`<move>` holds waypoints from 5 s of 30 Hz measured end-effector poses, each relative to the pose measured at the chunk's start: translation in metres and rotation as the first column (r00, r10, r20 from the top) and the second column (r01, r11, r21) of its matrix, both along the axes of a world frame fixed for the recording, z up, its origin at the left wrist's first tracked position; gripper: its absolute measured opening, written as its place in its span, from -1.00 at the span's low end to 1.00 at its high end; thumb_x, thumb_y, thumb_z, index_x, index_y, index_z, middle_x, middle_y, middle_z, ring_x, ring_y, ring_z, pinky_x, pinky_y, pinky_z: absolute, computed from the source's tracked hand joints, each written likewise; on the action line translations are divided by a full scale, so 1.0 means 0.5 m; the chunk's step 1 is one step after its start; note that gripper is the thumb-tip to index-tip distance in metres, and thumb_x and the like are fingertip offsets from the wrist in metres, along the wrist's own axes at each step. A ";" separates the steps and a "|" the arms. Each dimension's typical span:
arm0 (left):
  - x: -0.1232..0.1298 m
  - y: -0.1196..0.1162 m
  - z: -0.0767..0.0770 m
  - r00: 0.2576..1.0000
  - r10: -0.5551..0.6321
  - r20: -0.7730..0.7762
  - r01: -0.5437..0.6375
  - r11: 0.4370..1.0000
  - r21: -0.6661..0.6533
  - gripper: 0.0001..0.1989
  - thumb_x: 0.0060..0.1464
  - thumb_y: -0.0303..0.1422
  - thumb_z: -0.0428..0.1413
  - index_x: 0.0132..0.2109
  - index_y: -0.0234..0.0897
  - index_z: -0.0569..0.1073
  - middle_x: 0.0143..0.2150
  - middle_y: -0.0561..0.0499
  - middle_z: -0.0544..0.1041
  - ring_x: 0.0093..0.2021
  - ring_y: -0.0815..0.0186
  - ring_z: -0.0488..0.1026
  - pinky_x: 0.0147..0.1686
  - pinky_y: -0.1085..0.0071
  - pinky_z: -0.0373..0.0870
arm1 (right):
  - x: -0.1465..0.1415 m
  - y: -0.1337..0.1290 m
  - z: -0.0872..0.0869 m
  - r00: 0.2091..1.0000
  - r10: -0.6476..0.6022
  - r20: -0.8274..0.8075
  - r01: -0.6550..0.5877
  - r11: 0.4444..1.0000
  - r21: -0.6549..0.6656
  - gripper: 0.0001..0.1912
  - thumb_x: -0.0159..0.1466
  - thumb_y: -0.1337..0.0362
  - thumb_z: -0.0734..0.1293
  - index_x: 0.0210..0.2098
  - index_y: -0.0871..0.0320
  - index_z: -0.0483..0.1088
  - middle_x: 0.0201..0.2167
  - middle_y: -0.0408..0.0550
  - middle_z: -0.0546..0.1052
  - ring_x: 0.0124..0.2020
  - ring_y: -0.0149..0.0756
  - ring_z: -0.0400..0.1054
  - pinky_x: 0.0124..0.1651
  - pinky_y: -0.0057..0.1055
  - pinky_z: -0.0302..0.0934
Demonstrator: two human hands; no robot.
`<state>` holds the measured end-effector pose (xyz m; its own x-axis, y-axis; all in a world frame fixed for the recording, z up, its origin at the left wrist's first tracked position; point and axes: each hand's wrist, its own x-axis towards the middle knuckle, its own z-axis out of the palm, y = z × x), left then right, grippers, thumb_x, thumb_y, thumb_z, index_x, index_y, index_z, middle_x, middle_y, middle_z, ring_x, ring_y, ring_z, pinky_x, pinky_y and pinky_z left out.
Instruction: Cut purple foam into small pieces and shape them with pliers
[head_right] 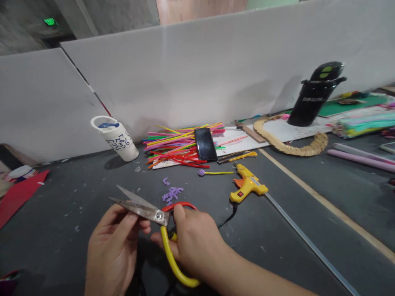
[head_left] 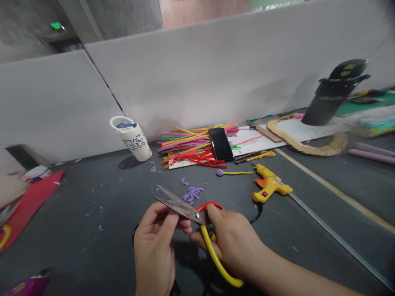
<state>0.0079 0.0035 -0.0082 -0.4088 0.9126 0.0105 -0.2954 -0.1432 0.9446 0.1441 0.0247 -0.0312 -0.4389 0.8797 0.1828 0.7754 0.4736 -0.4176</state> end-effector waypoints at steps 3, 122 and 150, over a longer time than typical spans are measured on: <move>0.000 0.001 0.000 1.000 0.012 -0.001 -0.012 1.000 0.001 -0.96 -0.10 -0.44 0.22 -0.39 -0.26 0.51 -0.53 0.13 0.50 -0.56 0.49 0.41 -0.55 0.63 0.38 | 0.002 0.002 -0.001 1.000 -0.009 -0.003 0.009 1.000 0.000 -0.68 0.19 0.00 0.20 -0.39 0.15 0.22 -0.55 -0.06 0.45 -0.55 -0.21 0.34 -0.51 -0.41 -0.08; -0.006 0.004 0.013 0.956 -0.277 0.098 0.288 0.951 -0.112 -0.94 -0.03 -0.46 0.14 -0.44 -0.31 0.46 -0.48 0.08 0.48 -0.49 0.44 0.41 -0.45 0.56 0.35 | 0.016 0.015 0.047 0.779 -0.064 -0.624 -0.248 0.882 -0.401 -0.82 0.14 0.16 0.26 -0.39 0.15 0.26 -0.51 -0.18 0.34 -0.49 -0.40 0.18 -0.44 -0.50 0.08; -0.077 0.176 -0.047 0.288 -0.481 -0.828 0.050 0.871 -0.489 -0.75 0.12 -0.32 0.04 -0.06 -0.31 0.38 -0.10 -0.07 0.45 -0.22 0.24 0.44 -0.27 0.20 0.41 | 0.043 0.082 0.025 0.681 -0.301 -0.667 -0.096 0.867 -0.490 -0.81 0.09 0.13 0.20 -0.50 0.12 0.16 -0.75 -0.32 0.14 -0.74 -0.48 0.04 -0.66 -0.52 -0.02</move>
